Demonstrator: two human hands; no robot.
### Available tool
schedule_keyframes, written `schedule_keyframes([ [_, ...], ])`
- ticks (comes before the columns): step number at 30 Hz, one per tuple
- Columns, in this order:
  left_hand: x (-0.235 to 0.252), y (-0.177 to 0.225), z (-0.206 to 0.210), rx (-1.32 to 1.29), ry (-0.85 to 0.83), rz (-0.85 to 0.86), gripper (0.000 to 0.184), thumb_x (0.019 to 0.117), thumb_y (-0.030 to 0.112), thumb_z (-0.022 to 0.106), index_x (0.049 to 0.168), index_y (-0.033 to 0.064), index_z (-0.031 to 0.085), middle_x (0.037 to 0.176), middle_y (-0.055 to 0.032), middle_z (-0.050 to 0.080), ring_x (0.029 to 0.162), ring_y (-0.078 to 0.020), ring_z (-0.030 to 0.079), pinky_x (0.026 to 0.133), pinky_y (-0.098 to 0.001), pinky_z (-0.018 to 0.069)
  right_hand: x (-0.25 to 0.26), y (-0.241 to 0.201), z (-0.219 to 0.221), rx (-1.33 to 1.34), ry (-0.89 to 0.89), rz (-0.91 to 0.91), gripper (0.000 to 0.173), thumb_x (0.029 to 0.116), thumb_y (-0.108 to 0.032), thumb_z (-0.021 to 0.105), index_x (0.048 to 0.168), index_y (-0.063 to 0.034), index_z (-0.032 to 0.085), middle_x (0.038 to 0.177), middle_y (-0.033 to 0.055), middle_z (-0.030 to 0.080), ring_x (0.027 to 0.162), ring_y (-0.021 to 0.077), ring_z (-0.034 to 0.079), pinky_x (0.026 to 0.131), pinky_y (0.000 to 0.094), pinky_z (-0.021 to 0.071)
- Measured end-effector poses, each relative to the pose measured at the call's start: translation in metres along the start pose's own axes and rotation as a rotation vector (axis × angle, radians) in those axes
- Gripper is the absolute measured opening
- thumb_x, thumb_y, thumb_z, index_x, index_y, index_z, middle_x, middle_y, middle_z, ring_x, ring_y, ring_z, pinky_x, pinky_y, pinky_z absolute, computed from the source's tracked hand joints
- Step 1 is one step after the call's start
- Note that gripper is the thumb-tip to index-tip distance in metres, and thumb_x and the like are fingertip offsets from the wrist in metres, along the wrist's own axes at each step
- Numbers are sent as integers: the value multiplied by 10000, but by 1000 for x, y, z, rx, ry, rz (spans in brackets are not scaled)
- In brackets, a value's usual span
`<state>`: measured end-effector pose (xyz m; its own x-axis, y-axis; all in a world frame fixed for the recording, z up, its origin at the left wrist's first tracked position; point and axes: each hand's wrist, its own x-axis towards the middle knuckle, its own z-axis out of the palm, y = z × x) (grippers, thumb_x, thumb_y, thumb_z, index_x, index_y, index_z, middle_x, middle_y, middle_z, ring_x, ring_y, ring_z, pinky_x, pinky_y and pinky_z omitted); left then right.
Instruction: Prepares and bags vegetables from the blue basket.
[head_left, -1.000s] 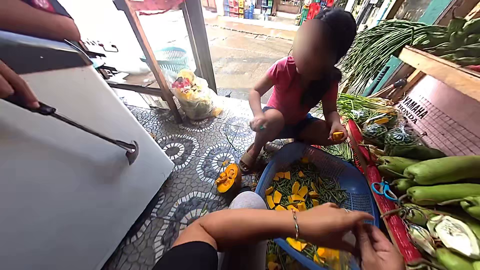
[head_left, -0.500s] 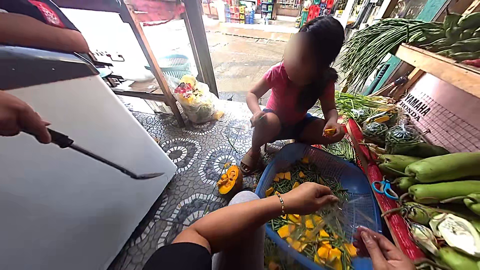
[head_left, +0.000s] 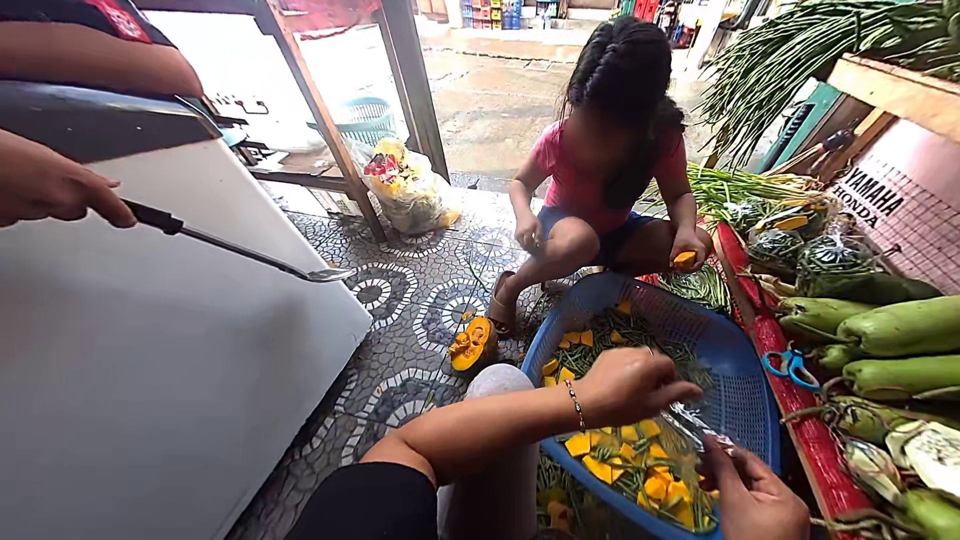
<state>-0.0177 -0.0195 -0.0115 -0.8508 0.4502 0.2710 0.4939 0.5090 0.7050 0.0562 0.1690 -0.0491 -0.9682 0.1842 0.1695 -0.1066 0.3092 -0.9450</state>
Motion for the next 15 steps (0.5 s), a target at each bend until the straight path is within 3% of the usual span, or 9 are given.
schedule_keyframes([
  [1,-2,6,4,-114,-113,-54,417,1058,312,584,934,-69,698,802,-176,665,764,-279,654,736,-463,525,-2,1,3,-22,-10,-19,137,958,-41,645,936,92,668,729,-6,669,623,-50,635,621,139,558],
  [3,-3,8,14,-328,-331,-191,391,1056,315,601,1081,-58,716,872,-151,700,751,-199,647,746,-396,545,-4,3,9,-105,4,-73,130,909,-13,685,899,111,648,719,38,635,626,-37,598,634,144,532],
  [5,-2,5,23,-464,-391,-280,345,1036,289,639,1141,-33,709,871,-108,685,693,-119,585,666,-303,500,-4,4,12,-202,54,-142,165,884,-4,707,827,109,601,677,39,570,619,-54,514,629,115,452],
  [7,0,3,24,-534,-423,-370,344,1030,295,653,1160,-19,709,939,-98,698,732,-95,595,674,-280,505,-2,6,10,-293,67,-183,217,879,-27,726,804,105,571,666,51,533,623,-24,481,624,135,421],
  [11,1,3,26,-573,-396,-397,345,1034,315,642,1126,-9,717,940,-70,690,739,-67,573,675,-266,480,0,12,14,-478,55,-361,187,902,-50,712,882,133,682,791,246,659,709,304,663,696,420,561],
  [14,2,-2,28,-665,-297,-403,246,1054,181,591,1117,-26,710,973,-66,691,795,-63,601,723,-271,507,-2,17,23,-559,20,-431,140,886,-9,686,924,123,714,867,286,674,761,412,693,699,512,578],
  [15,3,-3,27,-677,-264,-420,238,1056,160,584,1118,-35,707,976,-70,689,807,-67,605,737,-272,513,-3,19,24,-548,-7,-430,152,896,-26,693,952,109,734,893,285,683,783,408,699,720,506,585],
])
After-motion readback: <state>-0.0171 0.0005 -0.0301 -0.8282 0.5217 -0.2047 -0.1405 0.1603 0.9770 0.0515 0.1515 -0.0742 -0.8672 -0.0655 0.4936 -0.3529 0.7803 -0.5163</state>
